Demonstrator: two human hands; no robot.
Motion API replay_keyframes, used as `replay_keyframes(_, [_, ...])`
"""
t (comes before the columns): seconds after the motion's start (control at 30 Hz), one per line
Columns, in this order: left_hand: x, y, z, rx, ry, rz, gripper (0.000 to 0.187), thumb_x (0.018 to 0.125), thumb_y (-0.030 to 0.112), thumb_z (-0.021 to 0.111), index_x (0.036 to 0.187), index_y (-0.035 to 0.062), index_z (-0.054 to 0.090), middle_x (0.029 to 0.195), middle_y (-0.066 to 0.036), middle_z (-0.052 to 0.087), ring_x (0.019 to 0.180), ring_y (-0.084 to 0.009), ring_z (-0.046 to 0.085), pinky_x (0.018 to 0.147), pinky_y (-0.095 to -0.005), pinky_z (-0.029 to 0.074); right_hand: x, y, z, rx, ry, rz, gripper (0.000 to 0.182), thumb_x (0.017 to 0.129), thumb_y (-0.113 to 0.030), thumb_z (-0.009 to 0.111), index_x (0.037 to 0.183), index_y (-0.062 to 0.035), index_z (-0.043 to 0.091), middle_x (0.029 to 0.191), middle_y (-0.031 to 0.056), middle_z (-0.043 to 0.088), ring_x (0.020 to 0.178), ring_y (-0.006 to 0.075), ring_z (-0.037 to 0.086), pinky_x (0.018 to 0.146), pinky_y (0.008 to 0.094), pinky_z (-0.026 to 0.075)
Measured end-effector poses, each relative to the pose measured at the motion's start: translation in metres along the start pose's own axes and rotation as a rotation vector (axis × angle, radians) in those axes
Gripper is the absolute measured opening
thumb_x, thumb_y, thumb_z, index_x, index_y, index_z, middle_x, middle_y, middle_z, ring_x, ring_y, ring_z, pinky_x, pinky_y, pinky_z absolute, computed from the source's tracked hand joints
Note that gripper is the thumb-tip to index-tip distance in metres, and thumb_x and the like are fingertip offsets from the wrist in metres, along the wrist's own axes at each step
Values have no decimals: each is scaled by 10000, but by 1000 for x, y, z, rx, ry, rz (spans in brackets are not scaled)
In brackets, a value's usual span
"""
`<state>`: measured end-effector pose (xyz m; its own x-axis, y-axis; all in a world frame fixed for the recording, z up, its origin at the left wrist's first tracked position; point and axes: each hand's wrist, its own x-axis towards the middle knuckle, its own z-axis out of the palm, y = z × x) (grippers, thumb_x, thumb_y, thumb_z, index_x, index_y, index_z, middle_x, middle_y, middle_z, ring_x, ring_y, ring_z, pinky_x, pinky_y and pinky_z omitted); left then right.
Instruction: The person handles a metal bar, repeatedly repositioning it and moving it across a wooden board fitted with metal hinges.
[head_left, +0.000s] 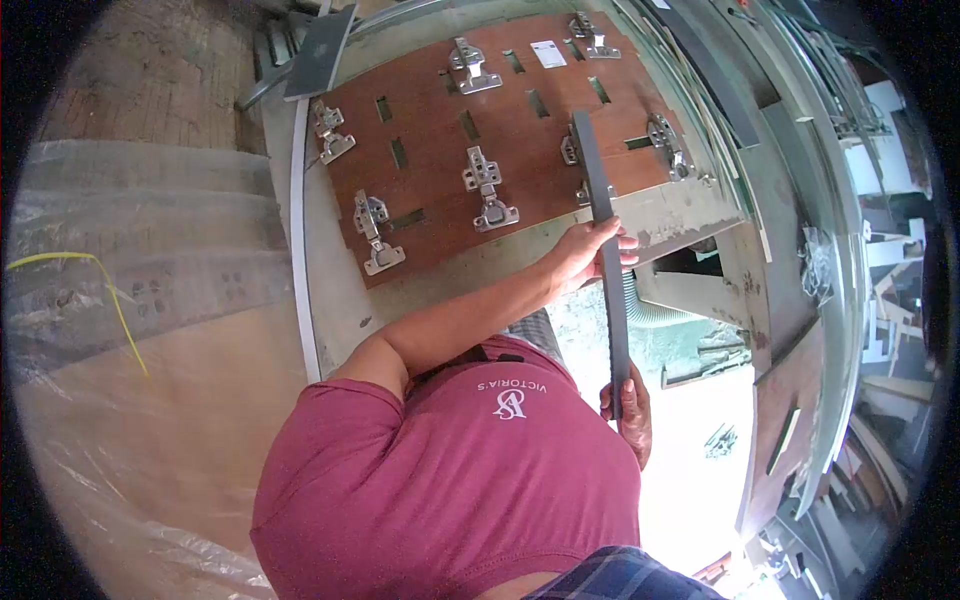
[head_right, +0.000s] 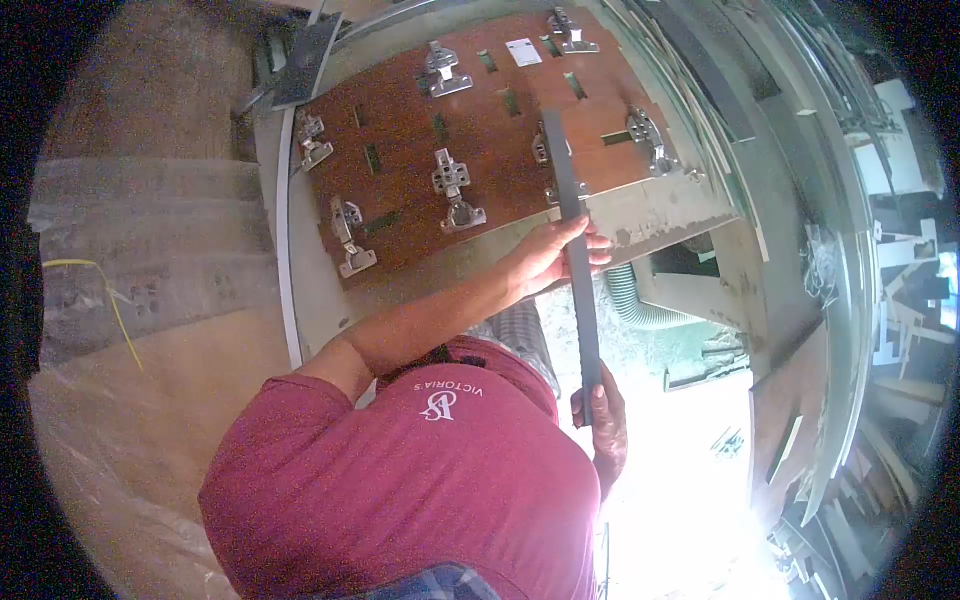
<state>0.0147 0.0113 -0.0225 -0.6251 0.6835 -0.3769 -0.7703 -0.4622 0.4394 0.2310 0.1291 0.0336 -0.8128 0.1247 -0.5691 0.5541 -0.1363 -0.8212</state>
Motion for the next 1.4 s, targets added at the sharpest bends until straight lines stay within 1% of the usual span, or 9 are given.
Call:
replay_keyframes(0.17, [6,-1,5,2,20,-8,445,851,363,535,1068,-9,423,1085,-206,502,1004,-335,536,862,-453,459,-2,-1,14,32,77,18,842,735,-685,464,1243,-15,406,595,-2,455,491,70,405,445,202,320])
replay_keyframes(0.23, [12,6,20,64,-32,35,423,865,357,516,1067,0,414,1063,-194,538,981,-319,558,810,-402,490,0,-1,19,46,115,7,877,716,-715,456,1229,-5,418,585,-1,450,479,74,403,437,206,318])
replay_keyframes(0.43, [31,4,54,143,-126,129,635,811,495,522,1166,6,326,1091,-209,511,968,-322,559,815,-437,476,19,-16,36,184,221,-147,671,842,-561,412,1237,-19,389,599,17,441,485,80,415,440,201,341])
replay_keyframes(0.5, [28,-9,57,121,-25,-40,649,811,519,501,1176,13,322,1090,-187,518,910,-297,585,786,-418,494,26,-14,38,203,228,-171,604,873,-499,400,1240,-20,383,609,20,445,490,79,418,440,202,345])
replay_keyframes(0.57, [34,-25,49,79,-33,-41,641,817,548,464,1152,12,356,970,-130,549,772,-223,595,695,-367,512,31,-11,39,274,269,-141,584,884,-475,398,1245,-17,378,613,18,445,497,76,419,440,203,343])
replay_keyframes(0.67, [34,-30,49,26,66,-48,599,854,570,348,1103,28,401,735,-65,464,538,-140,475,494,-306,438,34,-16,43,289,274,-118,579,890,-462,393,1257,-15,367,618,7,440,505,69,414,440,202,341])
replay_keyframes(1.13, [36,-27,42,-8,44,-37,624,836,564,408,1118,7,409,729,-36,467,593,-125,470,516,-289,427,39,-16,44,249,258,-94,593,887,-478,388,1261,-18,365,610,1,434,500,65,408,423,202,325])
replay_keyframes(1.33, [56,17,40,-81,68,91,550,859,540,387,1063,30,423,716,-33,455,561,-132,446,498,-290,404,59,-58,49,111,72,-212,737,835,-519,463,1343,-35,239,824,77,528,605,94,512,490,204,439])
replay_keyframes(1.4, [66,38,39,-89,68,129,538,867,538,372,1052,36,427,718,-33,452,565,-131,439,499,-290,401,69,-77,52,67,68,-225,684,846,-499,460,1329,-50,280,795,48,518,591,78,499,474,188,417])
